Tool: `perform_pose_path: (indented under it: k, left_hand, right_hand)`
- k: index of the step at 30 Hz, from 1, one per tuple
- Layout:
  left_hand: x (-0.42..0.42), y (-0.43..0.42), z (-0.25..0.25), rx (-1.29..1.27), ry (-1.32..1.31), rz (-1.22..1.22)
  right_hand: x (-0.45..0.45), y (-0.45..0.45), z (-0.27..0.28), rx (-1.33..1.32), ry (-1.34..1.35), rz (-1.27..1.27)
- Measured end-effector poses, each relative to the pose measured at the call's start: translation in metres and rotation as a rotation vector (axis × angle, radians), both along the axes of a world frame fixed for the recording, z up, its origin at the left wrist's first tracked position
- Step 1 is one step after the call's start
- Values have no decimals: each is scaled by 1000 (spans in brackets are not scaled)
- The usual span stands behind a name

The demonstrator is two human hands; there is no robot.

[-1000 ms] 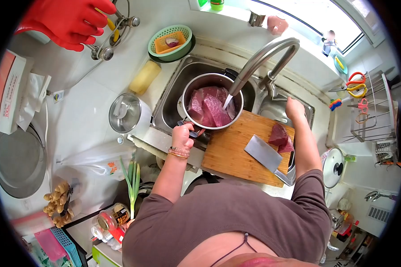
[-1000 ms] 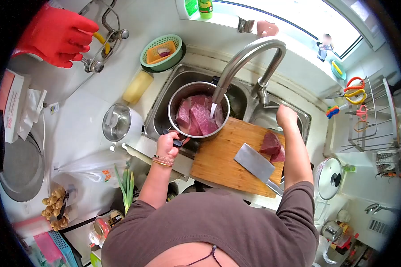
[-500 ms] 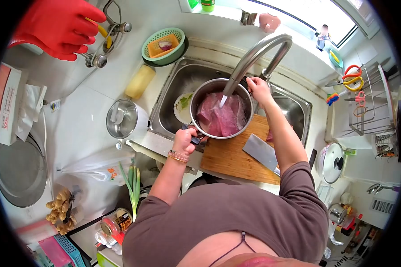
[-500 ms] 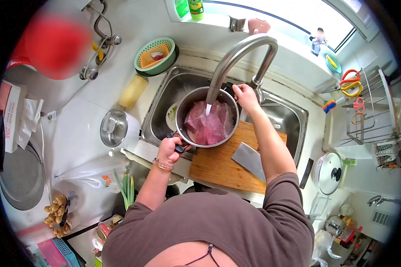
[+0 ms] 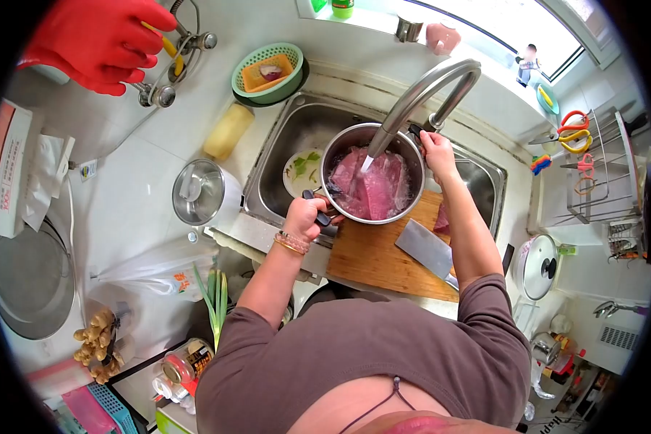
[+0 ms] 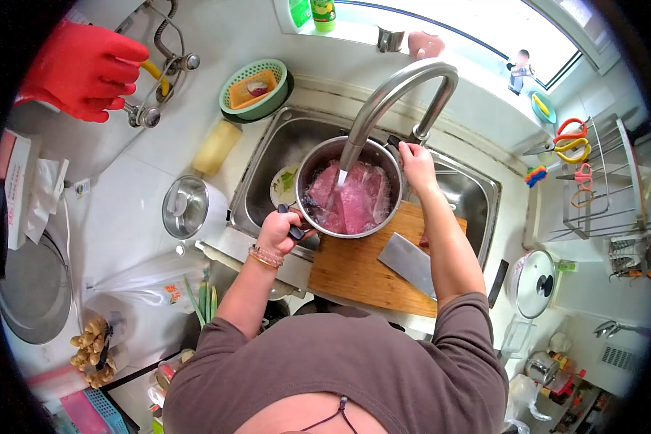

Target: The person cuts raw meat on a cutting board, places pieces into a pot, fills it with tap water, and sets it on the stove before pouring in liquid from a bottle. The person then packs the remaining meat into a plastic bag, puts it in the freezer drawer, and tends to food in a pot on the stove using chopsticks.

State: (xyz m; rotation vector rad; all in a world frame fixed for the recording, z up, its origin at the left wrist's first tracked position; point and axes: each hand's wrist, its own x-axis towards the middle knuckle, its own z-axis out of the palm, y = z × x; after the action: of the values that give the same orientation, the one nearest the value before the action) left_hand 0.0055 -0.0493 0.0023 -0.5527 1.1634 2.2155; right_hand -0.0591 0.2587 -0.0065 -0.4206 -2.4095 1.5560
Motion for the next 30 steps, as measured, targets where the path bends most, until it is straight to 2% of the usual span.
perform_pose_path:
  k: [3, 4, 5, 7, 8, 9, 11, 13, 14, 15, 17, 20, 23, 24, 27, 28, 29, 30]
  left_hand:
    - [9, 2, -4, 16, 14, 69]
    - [12, 3, -2, -2, 11, 110]
    - [13, 3, 1, -7, 4, 130]
    - [15, 4, 5, -21, -9, 166]
    - [17, 5, 7, -35, 7, 173]
    - [18, 7, 8, -50, 24, 179]
    - [17, 8, 8, -52, 51, 195]
    - [18, 5, 3, -26, 61, 209]
    - [18, 4, 1, -18, 53, 217]
    - [19, 3, -1, -7, 44, 226]
    - [22, 5, -1, 0, 29, 236]
    - [25, 10, 5, 11, 8, 230]
    - [25, 7, -9, 38, -3, 225]
    - [25, 6, -11, 16, 11, 214]
    - [26, 4, -11, 16, 7, 227]
    - [26, 2, -9, 27, -2, 244]
    - [25, 0, -10, 33, 3, 236]
    - [23, -2, -12, 38, 7, 228]
  right_hand:
    - [13, 3, 7, 902, 296, -5]
    - [30, -21, 47, 1129, 278, -34]
    - [39, -39, 67, 1133, 195, 78]
    - [53, -78, 60, 911, 70, 315]
    - [55, -98, 61, 819, -152, 460]
    - [54, -120, 61, 838, -308, 526]
    - [52, -139, 48, 1089, -278, 575]
    - [35, -130, 13, 1608, -232, 812]
    - [27, -122, 11, 1082, -454, 614]
    - [23, -111, 10, 829, -426, 509]
    - [20, -102, 8, 830, -427, 572]
    - [19, -113, -22, 820, -331, 500]
    - [14, -105, -16, 848, -326, 515]
    - [11, -112, -5, 896, -535, 418]
    - [18, -103, 9, 992, -411, 685]
    - [25, -100, 39, 896, -400, 683]
    - [23, -83, 28, 890, -172, 708]
    - [23, -72, 35, 688, -4, 727]
